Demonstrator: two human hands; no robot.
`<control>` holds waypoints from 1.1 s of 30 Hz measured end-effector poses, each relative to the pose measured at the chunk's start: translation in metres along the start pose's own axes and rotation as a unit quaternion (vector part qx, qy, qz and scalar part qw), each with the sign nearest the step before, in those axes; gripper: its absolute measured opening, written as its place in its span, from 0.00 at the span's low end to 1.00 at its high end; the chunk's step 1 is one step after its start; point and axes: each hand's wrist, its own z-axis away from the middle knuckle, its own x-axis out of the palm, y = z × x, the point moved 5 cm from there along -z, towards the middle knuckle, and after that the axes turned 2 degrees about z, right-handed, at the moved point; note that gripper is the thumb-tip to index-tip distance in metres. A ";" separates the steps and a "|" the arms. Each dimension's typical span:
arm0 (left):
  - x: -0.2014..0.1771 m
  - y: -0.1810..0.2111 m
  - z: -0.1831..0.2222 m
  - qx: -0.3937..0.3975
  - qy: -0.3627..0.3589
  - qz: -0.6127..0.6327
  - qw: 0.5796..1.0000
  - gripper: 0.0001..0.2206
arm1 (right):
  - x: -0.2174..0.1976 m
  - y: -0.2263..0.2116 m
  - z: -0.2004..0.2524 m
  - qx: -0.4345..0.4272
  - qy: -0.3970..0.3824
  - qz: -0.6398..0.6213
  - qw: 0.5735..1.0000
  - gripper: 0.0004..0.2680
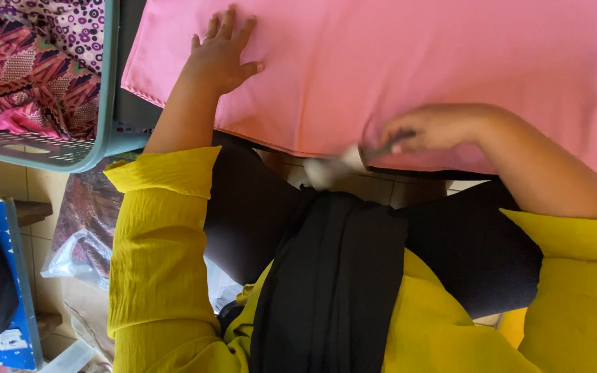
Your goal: The person cleans a pink garment using a lint roller, spreading the item across a flat surface and applying the roller to the sleeves, torso, and skirt sections before folding it.
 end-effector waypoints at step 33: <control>-0.001 -0.002 0.004 0.007 0.003 0.010 1.000 0.34 | -0.019 0.032 0.018 0.114 0.014 -0.022 0.993 0.14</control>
